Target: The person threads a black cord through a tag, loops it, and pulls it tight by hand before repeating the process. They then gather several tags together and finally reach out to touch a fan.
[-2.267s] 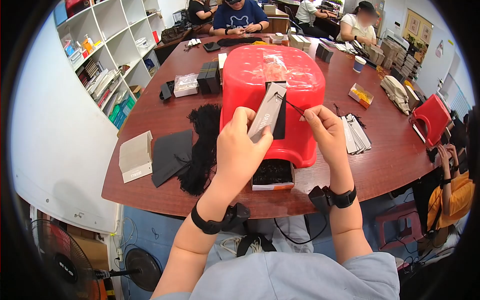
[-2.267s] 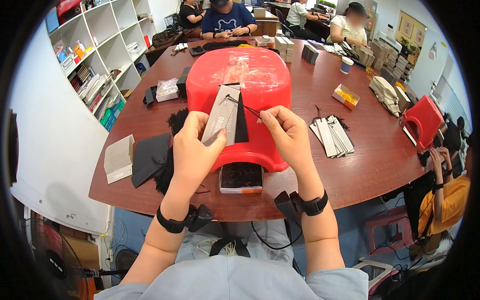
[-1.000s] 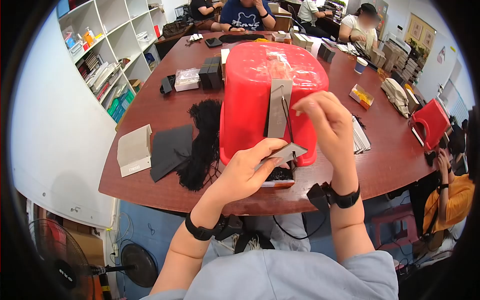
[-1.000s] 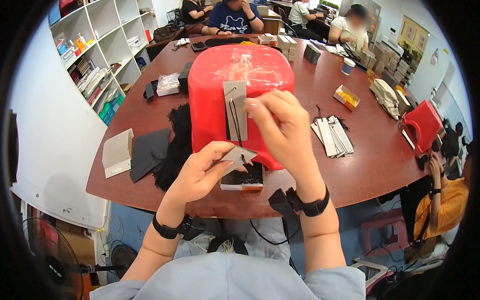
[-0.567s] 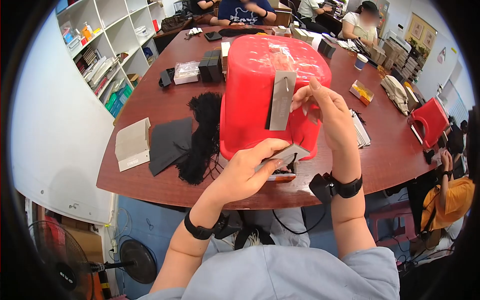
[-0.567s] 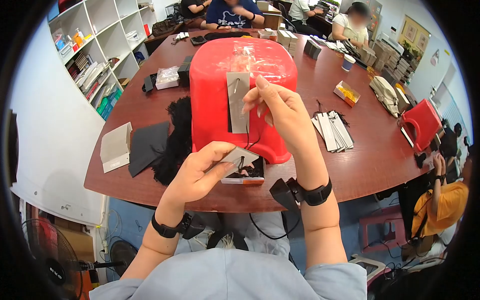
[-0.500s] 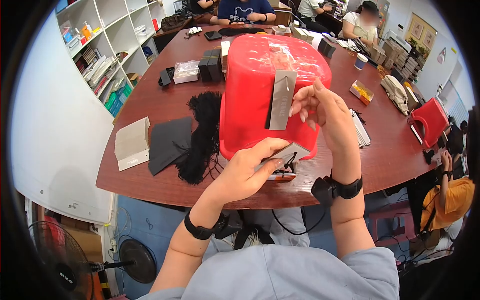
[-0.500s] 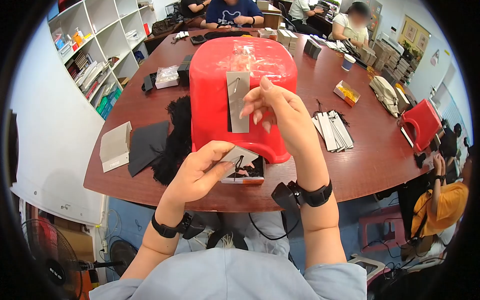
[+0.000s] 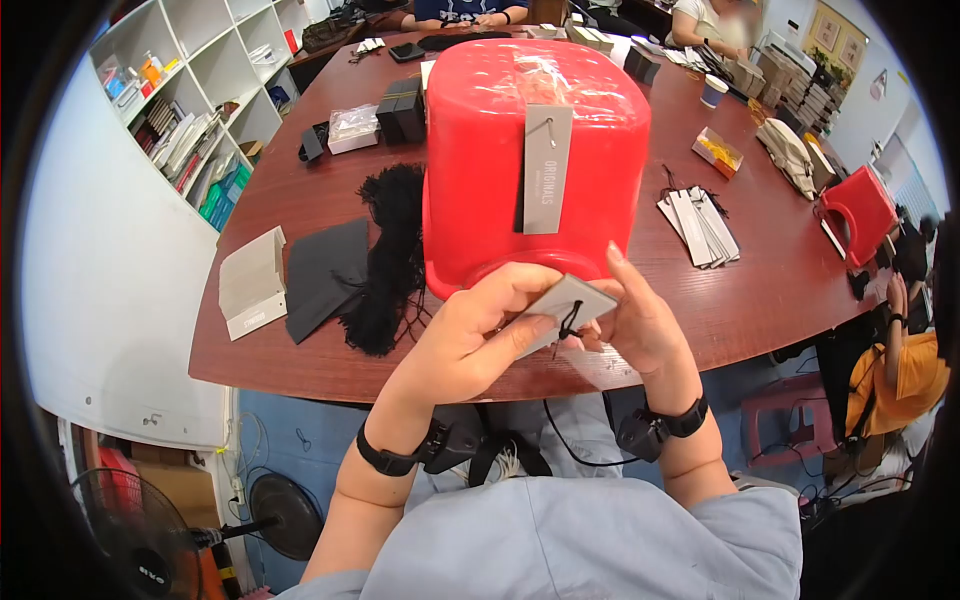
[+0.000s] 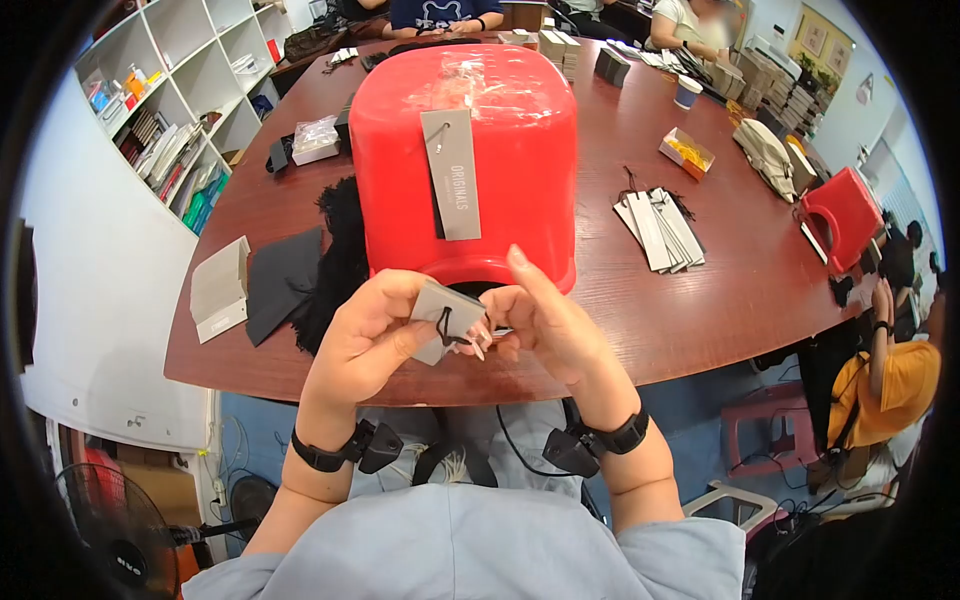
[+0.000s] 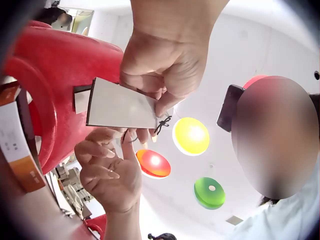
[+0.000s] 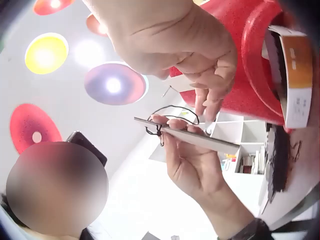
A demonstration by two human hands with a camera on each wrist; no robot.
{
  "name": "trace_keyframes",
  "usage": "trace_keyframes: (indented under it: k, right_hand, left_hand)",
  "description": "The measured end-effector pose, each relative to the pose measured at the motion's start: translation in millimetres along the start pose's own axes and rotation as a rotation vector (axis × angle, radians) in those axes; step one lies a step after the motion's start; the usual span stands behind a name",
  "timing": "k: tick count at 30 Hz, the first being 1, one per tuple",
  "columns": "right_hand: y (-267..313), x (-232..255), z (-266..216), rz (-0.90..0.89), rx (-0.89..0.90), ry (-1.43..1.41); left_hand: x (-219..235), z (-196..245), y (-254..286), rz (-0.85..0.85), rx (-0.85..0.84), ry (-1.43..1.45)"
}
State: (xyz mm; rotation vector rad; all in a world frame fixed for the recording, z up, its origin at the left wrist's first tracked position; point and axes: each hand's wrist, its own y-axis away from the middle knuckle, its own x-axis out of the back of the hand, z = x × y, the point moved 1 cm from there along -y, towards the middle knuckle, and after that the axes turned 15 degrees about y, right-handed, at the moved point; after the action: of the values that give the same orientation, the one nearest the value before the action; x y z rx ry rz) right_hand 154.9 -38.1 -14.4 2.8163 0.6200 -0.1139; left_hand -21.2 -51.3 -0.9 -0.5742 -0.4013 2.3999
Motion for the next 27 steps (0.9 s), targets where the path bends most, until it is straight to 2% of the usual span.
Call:
trace_keyframes:
  k: [2, 3, 5, 6, 9, 13, 14, 15, 17, 19, 21, 22, 24, 25, 27]
  right_hand:
    - [-0.7, -3.1, 1.3, -0.140, 0.075, -0.016]
    - [-2.8, -0.8, 5.7, -0.138, 0.071, -0.022]
    - [-9.6, 7.1, 13.3, -0.089, 0.202, -0.101]
    - [-10.6, 10.6, 11.5, -0.142, 0.219, -0.182]
    - [-12.0, 8.9, 8.4, -0.089, 0.224, -0.231]
    - [-16.4, 0.7, 20.8, -0.098, 0.105, -0.163]
    - [-14.0, 0.2, 26.3, -0.173, 0.044, -0.116]
    - [-12.2, 0.6, 29.8, -0.172, 0.042, -0.120]
    - [-7.6, -2.8, 34.1, -0.592, -0.020, -0.375]
    - [-2.0, -5.5, 34.6, -0.534, -0.061, -0.430]
    - [-1.5, -2.3, 39.0, -0.280, -0.035, -0.205]
    - [-2.3, -1.4, 39.3, -0.278, -0.035, -0.206]
    - [-7.8, 3.4, 36.5, -0.119, 0.046, -0.385]
    - [-10.2, 6.9, 36.9, -0.123, 0.046, -0.381]
    - [-11.9, 18.8, 37.8, -0.049, 0.135, -0.612]
  left_hand:
    - [-2.3, -1.2, 2.3, -0.056, -0.022, -0.044]
    - [-2.0, -1.9, 5.0, -0.056, -0.015, -0.041]
    - [0.4, -2.9, 12.0, -0.055, 0.076, -0.179]
    - [0.3, -1.9, 15.2, -0.031, 0.117, -0.160]
    - [-0.3, -0.3, 20.3, 0.030, 0.142, 0.006]
    - [-0.4, -0.9, 19.0, 0.027, 0.081, 0.113]
    - [-0.8, 0.2, 18.8, 0.016, 0.081, 0.070]
    - [-0.8, 0.8, 18.8, 0.004, 0.080, 0.026]
    - [2.7, -1.3, 19.7, -0.029, 0.086, -0.041]
    - [4.8, -3.3, 20.2, -0.065, 0.092, -0.105]
    - [5.4, -4.0, 20.3, -0.052, 0.051, -0.120]
    - [3.8, -3.7, 20.9, -0.054, 0.052, -0.118]
    - [0.4, -2.9, 22.1, 0.007, 0.129, 0.107]
    - [1.8, -3.5, 22.1, 0.009, 0.124, 0.106]
    - [5.0, -5.5, 23.8, 0.038, 0.168, 0.140]
